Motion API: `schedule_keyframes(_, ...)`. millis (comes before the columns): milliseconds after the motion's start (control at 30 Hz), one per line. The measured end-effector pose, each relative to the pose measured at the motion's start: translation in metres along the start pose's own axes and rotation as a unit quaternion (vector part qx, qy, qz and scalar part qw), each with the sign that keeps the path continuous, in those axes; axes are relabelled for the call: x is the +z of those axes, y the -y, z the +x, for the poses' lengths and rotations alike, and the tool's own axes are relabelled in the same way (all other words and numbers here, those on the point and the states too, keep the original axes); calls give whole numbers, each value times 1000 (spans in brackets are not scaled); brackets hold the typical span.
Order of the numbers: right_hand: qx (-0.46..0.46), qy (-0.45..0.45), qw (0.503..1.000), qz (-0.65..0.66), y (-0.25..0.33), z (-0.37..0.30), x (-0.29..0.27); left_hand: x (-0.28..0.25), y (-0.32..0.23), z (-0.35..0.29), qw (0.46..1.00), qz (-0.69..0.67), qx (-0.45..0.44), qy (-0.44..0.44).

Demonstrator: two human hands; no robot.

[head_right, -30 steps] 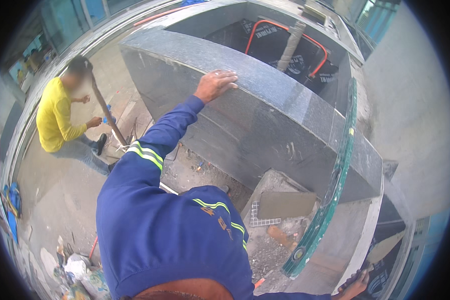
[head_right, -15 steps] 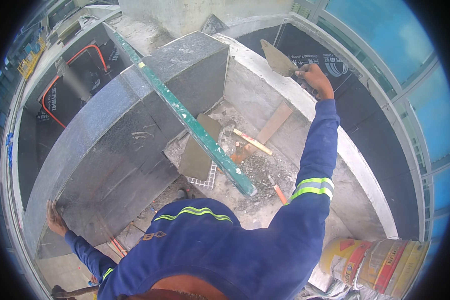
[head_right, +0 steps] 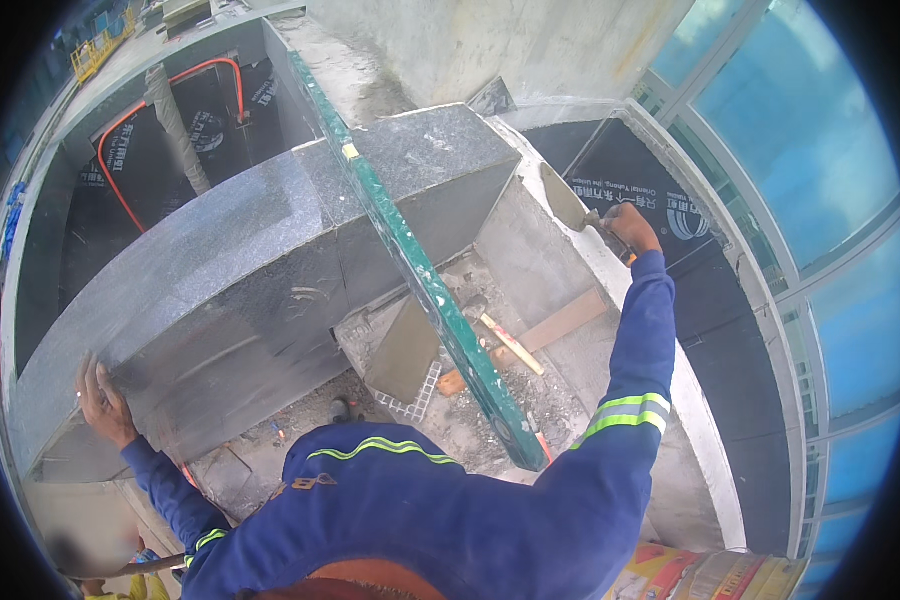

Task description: The person installs stone steps on a curved staircase, using a trowel to apply mortar and a level to check alignment. They repeatedly adjust the stone pieces and tap them into place while ensuring the surface remains level.

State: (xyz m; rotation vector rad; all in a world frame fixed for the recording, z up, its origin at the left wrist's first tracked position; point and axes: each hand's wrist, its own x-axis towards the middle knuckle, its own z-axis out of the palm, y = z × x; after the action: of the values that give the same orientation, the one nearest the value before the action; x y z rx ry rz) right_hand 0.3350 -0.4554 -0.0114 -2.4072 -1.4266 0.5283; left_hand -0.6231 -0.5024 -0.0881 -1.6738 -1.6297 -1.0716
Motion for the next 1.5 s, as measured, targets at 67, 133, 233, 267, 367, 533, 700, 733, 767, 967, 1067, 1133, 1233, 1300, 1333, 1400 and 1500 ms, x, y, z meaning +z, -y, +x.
schedule_keyframes(67,18,-16,999,-49,19,-2,-6,17,-20,4,999,-32,-13,10)
schedule_keyframes(133,29,-47,994,-95,34,-5,-7,31,-40,11,997,-63,-35,31)
schedule_keyframes(233,-100,-131,951,-261,15,-10,-32,61,-74,23,992,-77,-68,75)
schedule_keyframes(267,-116,-168,948,-244,45,-13,-25,62,-86,28,993,-37,-68,85)
schedule_keyframes(367,-140,-206,944,-216,172,-72,-23,59,-91,30,992,13,-81,99)
schedule_keyframes(533,-418,-146,877,-190,277,-127,0,65,-99,42,982,17,-47,183)
schedule_keyframes(700,-540,-12,812,-220,398,-141,75,42,-106,57,938,-31,40,344)
schedule_keyframes(733,-568,22,793,-220,412,-141,90,38,-107,66,924,-76,53,371)
schedule_keyframes(767,-570,71,786,-227,424,-141,108,36,-104,72,909,-121,64,394)
schedule_keyframes(967,-542,157,789,-243,461,-116,199,21,-70,74,829,-422,21,366)
schedule_keyframes(1067,-452,148,834,-281,471,-100,227,32,-88,62,715,-630,30,301)
schedule_keyframes(1133,-378,144,867,-293,471,-79,240,52,-107,56,595,-741,97,296)
schedule_keyframes(1233,-328,136,880,-317,492,-89,250,65,-135,41,507,-781,123,344)
schedule_keyframes(1300,-398,143,857,-294,497,-115,260,74,-142,38,495,-768,130,386)
schedule_keyframes(1333,-423,151,848,-282,498,-125,264,74,-143,36,497,-752,132,412)
schedule_keyframes(1400,-440,152,853,-236,495,-116,259,78,-144,31,493,-733,130,450)
schedule_keyframes(1500,-296,124,901,-291,495,-85,253,87,-140,20,458,-719,113,511)
